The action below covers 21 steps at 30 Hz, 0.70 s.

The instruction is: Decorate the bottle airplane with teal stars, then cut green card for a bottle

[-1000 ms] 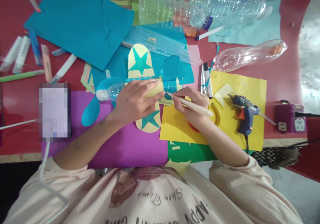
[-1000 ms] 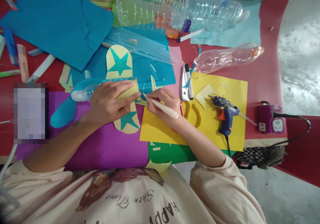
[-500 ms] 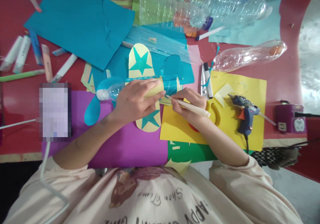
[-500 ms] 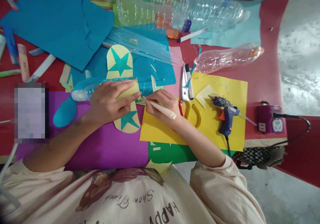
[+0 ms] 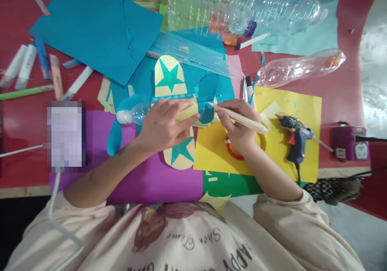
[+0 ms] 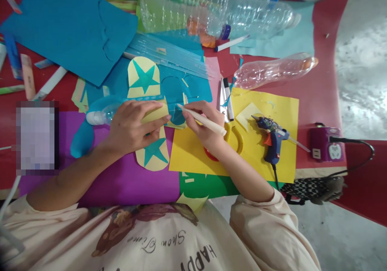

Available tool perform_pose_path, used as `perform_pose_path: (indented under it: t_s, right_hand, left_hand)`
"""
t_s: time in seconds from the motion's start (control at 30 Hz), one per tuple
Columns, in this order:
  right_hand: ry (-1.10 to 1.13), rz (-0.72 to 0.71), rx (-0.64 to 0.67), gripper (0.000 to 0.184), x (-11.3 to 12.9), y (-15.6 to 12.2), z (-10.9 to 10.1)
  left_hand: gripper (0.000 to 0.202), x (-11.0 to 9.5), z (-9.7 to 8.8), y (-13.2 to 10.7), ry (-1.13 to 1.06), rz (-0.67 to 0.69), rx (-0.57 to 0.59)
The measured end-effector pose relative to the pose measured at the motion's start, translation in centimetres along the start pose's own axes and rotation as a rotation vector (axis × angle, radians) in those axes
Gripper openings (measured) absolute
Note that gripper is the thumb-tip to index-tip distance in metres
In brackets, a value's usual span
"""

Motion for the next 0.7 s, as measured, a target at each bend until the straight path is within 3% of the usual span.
perform_pose_path:
  t_s: [0.27,0.5,0.7]
  right_hand:
    - [-0.023,0.016,0.025,0.009,-0.08,-0.11,0.18]
    - [-0.085,-0.004,0.024,0.014,0.08,-0.08,0.12]
    - [-0.109,-0.003,0.016,0.021,0.02,-0.1,0.09]
  left_hand:
    - [0.032,0.2,0.3,-0.64,-0.107,-0.114,0.127]
    - [0.029,0.32,0.25,-0.51,-0.148,-0.131,0.102]
    - [0.031,0.27,0.19,-0.43,-0.021,-0.067,0.141]
Point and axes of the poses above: each hand's wrist, its own y-axis towards the middle knuckle, its own z-axis out of the palm, x = y × z, the point moved 1 cm from there along y, towards the middle knuckle, and after that the axes turned 10 degrees about -x, right-handed, at the moved point
